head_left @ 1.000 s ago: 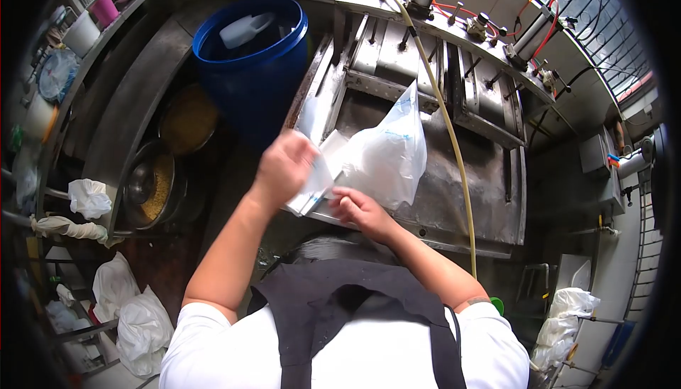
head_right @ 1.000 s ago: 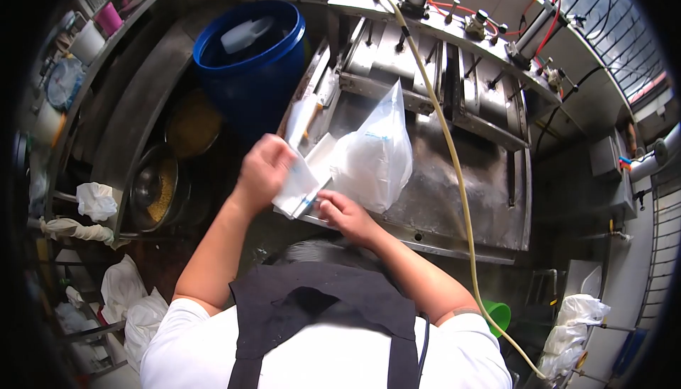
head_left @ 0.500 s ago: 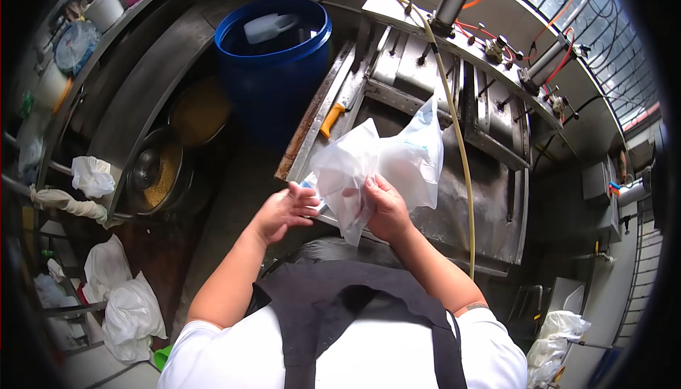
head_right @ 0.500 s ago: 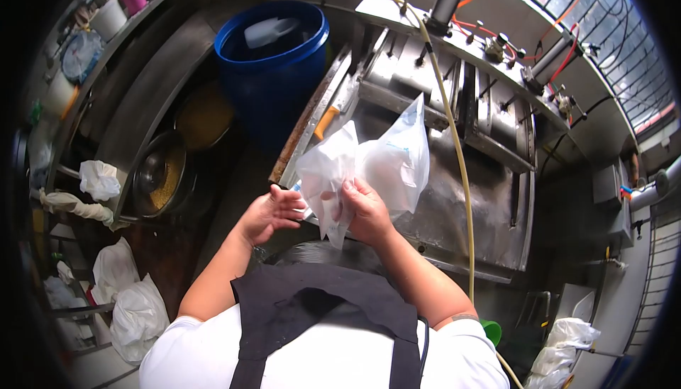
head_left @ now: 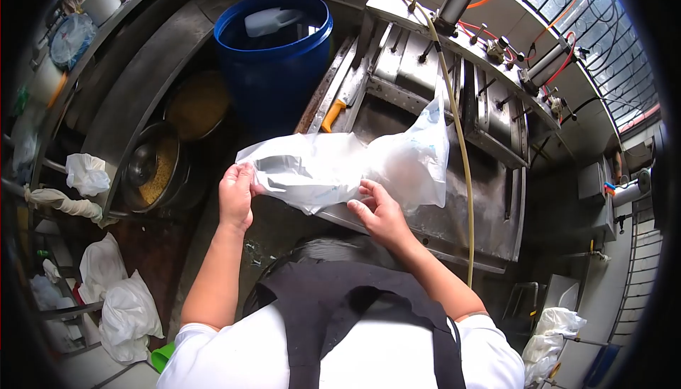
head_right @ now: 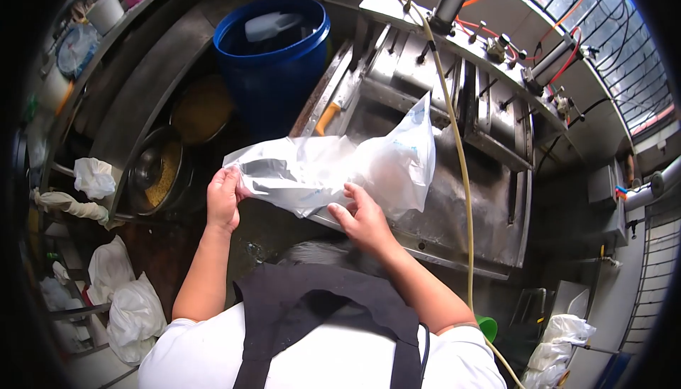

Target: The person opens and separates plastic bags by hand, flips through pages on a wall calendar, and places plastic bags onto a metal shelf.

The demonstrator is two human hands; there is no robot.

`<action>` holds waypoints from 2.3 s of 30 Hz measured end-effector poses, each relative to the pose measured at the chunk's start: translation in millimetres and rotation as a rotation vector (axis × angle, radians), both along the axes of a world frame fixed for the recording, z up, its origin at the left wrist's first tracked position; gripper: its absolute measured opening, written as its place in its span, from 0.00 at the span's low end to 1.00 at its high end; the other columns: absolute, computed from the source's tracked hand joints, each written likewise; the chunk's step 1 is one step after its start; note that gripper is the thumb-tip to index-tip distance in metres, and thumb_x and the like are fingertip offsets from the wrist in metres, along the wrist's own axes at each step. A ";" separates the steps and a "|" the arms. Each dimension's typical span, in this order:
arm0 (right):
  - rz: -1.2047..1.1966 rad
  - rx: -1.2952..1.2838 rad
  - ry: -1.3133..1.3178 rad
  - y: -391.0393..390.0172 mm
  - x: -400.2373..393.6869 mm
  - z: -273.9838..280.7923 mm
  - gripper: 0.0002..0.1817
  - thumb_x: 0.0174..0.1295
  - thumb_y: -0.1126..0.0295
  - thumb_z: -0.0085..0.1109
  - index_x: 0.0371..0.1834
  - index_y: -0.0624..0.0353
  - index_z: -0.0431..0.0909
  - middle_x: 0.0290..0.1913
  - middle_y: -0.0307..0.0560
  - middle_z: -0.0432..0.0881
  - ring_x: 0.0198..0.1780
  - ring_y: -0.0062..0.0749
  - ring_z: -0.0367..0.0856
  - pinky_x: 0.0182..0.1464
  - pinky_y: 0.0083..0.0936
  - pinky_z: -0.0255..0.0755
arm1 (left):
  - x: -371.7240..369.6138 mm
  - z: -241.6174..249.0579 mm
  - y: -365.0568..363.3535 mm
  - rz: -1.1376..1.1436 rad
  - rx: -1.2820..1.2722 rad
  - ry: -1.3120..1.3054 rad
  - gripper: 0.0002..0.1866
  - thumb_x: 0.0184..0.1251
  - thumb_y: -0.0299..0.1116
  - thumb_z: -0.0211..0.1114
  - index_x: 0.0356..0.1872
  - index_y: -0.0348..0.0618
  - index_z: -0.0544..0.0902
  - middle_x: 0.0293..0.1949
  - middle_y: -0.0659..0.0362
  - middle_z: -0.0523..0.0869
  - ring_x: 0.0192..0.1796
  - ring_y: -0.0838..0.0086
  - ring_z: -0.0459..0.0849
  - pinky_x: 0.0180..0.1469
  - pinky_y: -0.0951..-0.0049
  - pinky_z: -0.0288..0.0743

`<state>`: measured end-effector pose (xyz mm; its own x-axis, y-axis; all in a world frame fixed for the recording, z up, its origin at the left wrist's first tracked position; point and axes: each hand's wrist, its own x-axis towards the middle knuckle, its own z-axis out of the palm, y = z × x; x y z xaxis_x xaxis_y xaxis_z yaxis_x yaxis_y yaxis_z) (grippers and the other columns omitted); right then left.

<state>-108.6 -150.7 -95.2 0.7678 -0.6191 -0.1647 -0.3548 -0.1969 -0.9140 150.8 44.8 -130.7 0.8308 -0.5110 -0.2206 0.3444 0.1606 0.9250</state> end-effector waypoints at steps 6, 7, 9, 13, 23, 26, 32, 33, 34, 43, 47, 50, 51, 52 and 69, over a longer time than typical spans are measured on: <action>0.266 -0.331 -0.257 19.9 18.7 16.8 0.18 0.69 0.61 0.74 0.53 0.63 0.82 0.46 0.57 0.85 0.48 0.52 0.86 0.52 0.38 0.81 | -78.6 41.8 -32.8 -0.501 0.042 0.139 0.10 0.81 0.36 0.68 0.42 0.41 0.82 0.31 0.63 0.84 0.26 0.80 0.80 0.31 0.77 0.77; 0.320 -0.250 -0.171 16.7 19.6 15.2 0.14 0.71 0.63 0.71 0.49 0.63 0.83 0.40 0.52 0.85 0.42 0.45 0.85 0.48 0.36 0.80 | -81.5 47.9 -36.5 -0.594 -0.048 0.221 0.11 0.81 0.38 0.68 0.42 0.41 0.81 0.30 0.64 0.83 0.26 0.82 0.80 0.29 0.79 0.76; 0.261 -0.054 -0.129 12.8 17.4 15.0 0.11 0.76 0.66 0.65 0.42 0.63 0.83 0.30 0.43 0.83 0.34 0.32 0.81 0.40 0.30 0.77 | -59.3 61.9 -37.1 -0.552 -0.055 0.246 0.11 0.82 0.39 0.68 0.42 0.43 0.81 0.29 0.65 0.81 0.25 0.84 0.77 0.28 0.80 0.73; -0.048 0.341 -0.282 -2.1 1.1 25.7 0.12 0.82 0.65 0.58 0.40 0.61 0.81 0.34 0.34 0.82 0.35 0.16 0.78 0.39 0.19 0.77 | -9.9 92.2 -35.2 -0.197 -0.023 -0.215 0.14 0.83 0.43 0.65 0.42 0.43 0.79 0.29 0.66 0.78 0.25 0.86 0.72 0.28 0.83 0.68; -0.037 -0.394 -0.628 -22.9 -6.1 60.5 0.12 0.80 0.68 0.60 0.36 0.61 0.77 0.36 0.41 0.85 0.40 0.24 0.84 0.50 0.24 0.80 | -85.7 89.2 -75.2 -1.458 0.471 -0.768 0.21 0.79 0.49 0.66 0.44 0.35 0.86 0.38 0.41 0.87 0.43 0.47 0.86 0.50 0.55 0.80; -0.110 0.533 -0.717 -16.2 -22.6 66.9 0.12 0.77 0.69 0.63 0.33 0.58 0.75 0.37 0.44 0.86 0.40 0.28 0.86 0.47 0.25 0.81 | -70.8 109.9 -72.8 -1.515 0.071 -0.421 0.15 0.82 0.41 0.65 0.46 0.37 0.89 0.37 0.56 0.90 0.41 0.75 0.86 0.47 0.70 0.79; 0.159 0.648 -0.450 -11.2 -41.0 71.4 0.16 0.74 0.69 0.70 0.58 0.59 0.75 0.42 0.39 0.83 0.36 0.16 0.77 0.41 0.21 0.73 | -57.3 115.9 -98.3 -0.898 -0.296 0.144 0.16 0.85 0.44 0.63 0.41 0.40 0.84 0.35 0.63 0.87 0.39 0.83 0.83 0.43 0.80 0.76; 0.265 0.457 -0.349 -19.8 -48.9 76.3 0.14 0.74 0.69 0.69 0.56 0.60 0.78 0.42 0.39 0.84 0.38 0.16 0.78 0.42 0.20 0.73 | -60.8 110.0 -102.4 -0.905 -0.236 0.130 0.18 0.85 0.46 0.63 0.40 0.41 0.83 0.34 0.64 0.86 0.38 0.84 0.82 0.42 0.80 0.75; 0.363 0.268 -0.245 -31.2 -62.9 80.7 0.12 0.75 0.68 0.68 0.54 0.62 0.80 0.41 0.39 0.85 0.40 0.15 0.78 0.44 0.20 0.74 | -63.3 100.9 -103.9 -0.961 -0.154 0.055 0.18 0.86 0.46 0.61 0.40 0.41 0.83 0.32 0.66 0.83 0.36 0.84 0.79 0.40 0.79 0.74; -0.060 0.752 -0.855 -82.9 -113.7 142.8 0.10 0.80 0.68 0.61 0.53 0.65 0.80 0.26 0.34 0.75 0.25 0.18 0.76 0.32 0.19 0.73 | -76.5 175.3 -157.6 -0.960 -0.632 0.104 0.09 0.82 0.29 0.61 0.52 0.34 0.81 0.43 0.52 0.91 0.45 0.69 0.91 0.50 0.67 0.87; -0.383 0.623 -0.805 -132.2 -82.6 112.8 0.10 0.79 0.67 0.63 0.52 0.63 0.80 0.33 0.36 0.80 0.30 0.18 0.76 0.35 0.22 0.77 | -88.3 184.4 -228.0 -0.707 -0.317 -0.082 0.11 0.85 0.36 0.59 0.45 0.39 0.82 0.36 0.57 0.86 0.39 0.76 0.86 0.42 0.72 0.83; -0.592 0.212 -0.434 -174.4 -56.5 -34.7 0.08 0.77 0.68 0.64 0.49 0.61 0.81 0.36 0.37 0.82 0.33 0.22 0.78 0.37 0.26 0.77 | -66.3 11.7 -288.6 -0.495 0.245 -0.685 0.12 0.82 0.36 0.63 0.38 0.40 0.84 0.34 0.61 0.84 0.36 0.79 0.80 0.38 0.72 0.77; -0.647 0.540 -0.512 -165.8 -45.8 -55.2 0.07 0.76 0.69 0.65 0.47 0.61 0.80 0.36 0.37 0.82 0.34 0.22 0.79 0.38 0.26 0.77 | -76.2 -28.9 -284.5 -0.549 0.319 -0.576 0.12 0.80 0.36 0.64 0.37 0.39 0.83 0.32 0.61 0.84 0.35 0.78 0.79 0.38 0.70 0.76; -0.684 0.868 -0.583 -161.2 -38.4 -62.8 0.07 0.76 0.69 0.65 0.46 0.61 0.80 0.37 0.38 0.83 0.35 0.22 0.79 0.39 0.26 0.77 | -85.7 -49.5 -281.3 -0.597 0.389 -0.465 0.12 0.77 0.36 0.66 0.35 0.38 0.83 0.31 0.61 0.83 0.35 0.77 0.79 0.37 0.68 0.76; -0.445 -0.296 -0.128 -179.8 -52.7 -113.4 0.15 0.72 0.57 0.62 0.45 0.61 0.79 0.40 0.63 0.87 0.43 0.54 0.88 0.47 0.43 0.79 | -84.2 -30.5 -280.9 -0.658 0.901 -1.000 0.16 0.74 0.41 0.64 0.50 0.38 0.81 0.50 0.35 0.89 0.56 0.37 0.87 0.58 0.44 0.80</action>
